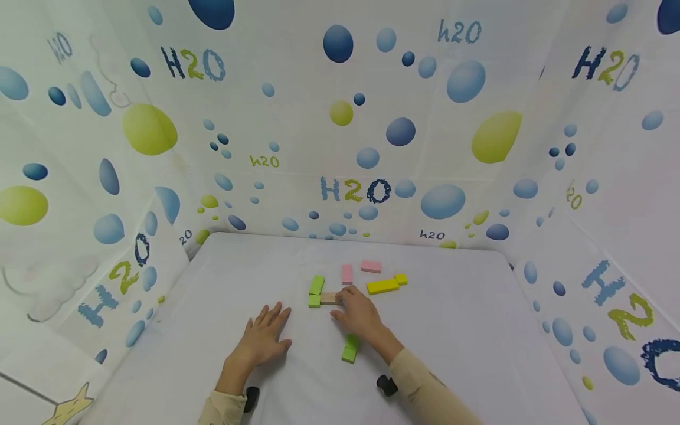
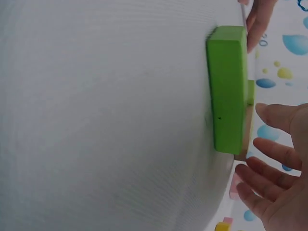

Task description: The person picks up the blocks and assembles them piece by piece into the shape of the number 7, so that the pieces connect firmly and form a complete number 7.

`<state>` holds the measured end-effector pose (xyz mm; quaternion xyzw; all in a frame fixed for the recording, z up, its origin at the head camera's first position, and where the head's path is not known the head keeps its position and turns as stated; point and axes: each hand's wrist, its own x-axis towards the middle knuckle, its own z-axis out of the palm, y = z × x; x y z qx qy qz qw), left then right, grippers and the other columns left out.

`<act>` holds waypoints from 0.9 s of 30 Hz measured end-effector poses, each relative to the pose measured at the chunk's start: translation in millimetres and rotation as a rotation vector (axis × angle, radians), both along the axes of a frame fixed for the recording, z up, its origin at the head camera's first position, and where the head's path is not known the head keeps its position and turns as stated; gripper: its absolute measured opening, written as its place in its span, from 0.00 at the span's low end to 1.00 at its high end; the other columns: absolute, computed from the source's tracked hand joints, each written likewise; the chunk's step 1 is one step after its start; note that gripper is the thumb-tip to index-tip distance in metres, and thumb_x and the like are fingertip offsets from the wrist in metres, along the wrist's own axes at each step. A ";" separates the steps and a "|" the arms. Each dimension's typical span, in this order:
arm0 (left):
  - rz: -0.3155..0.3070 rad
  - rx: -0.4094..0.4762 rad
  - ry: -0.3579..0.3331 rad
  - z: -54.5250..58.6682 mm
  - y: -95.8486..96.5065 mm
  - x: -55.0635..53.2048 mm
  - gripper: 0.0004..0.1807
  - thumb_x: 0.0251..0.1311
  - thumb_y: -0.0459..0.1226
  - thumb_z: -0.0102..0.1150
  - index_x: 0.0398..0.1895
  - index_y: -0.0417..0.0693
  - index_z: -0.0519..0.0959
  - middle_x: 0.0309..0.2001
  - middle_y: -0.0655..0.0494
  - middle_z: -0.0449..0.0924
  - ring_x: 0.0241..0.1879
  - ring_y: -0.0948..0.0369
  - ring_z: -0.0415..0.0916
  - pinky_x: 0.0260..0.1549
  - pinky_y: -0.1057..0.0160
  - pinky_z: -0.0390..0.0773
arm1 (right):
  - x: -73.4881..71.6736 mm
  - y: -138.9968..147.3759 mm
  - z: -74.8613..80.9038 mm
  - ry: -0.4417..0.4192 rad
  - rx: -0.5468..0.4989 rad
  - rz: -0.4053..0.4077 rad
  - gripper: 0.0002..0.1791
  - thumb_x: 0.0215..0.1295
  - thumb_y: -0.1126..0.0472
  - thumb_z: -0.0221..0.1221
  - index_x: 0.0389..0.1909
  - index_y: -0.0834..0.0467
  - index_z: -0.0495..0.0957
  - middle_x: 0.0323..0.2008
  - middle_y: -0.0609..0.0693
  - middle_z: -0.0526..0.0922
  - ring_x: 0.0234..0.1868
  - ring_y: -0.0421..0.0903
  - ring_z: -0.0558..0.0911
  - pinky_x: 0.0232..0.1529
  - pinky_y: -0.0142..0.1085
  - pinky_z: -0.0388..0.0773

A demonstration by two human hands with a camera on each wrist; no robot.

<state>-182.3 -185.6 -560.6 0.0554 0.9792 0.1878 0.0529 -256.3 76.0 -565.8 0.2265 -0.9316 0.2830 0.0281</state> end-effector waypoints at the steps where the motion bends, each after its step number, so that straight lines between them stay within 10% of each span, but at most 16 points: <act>1: 0.001 -0.004 0.000 -0.2 -0.1 -0.1 0.40 0.61 0.47 0.66 0.77 0.47 0.68 0.80 0.42 0.59 0.80 0.37 0.50 0.73 0.26 0.49 | -0.7 -0.8 -1.6 0.002 0.011 0.004 0.20 0.66 0.53 0.72 0.54 0.58 0.83 0.58 0.52 0.80 0.54 0.51 0.83 0.59 0.48 0.82; 12: 0.005 -0.001 0.005 0.4 1.0 1.0 0.40 0.61 0.46 0.65 0.77 0.47 0.68 0.80 0.42 0.60 0.80 0.37 0.50 0.73 0.27 0.49 | -5.4 -7.3 -9.2 0.063 0.132 0.052 0.24 0.70 0.53 0.68 0.64 0.55 0.81 0.69 0.50 0.77 0.70 0.53 0.74 0.70 0.49 0.72; 27: 0.004 0.000 0.008 3.0 2.0 1.9 0.40 0.61 0.46 0.65 0.77 0.47 0.69 0.80 0.42 0.60 0.79 0.37 0.50 0.72 0.26 0.49 | -4.1 -9.7 -6.4 0.157 0.179 0.062 0.19 0.74 0.54 0.64 0.62 0.55 0.84 0.65 0.48 0.81 0.65 0.54 0.79 0.61 0.55 0.77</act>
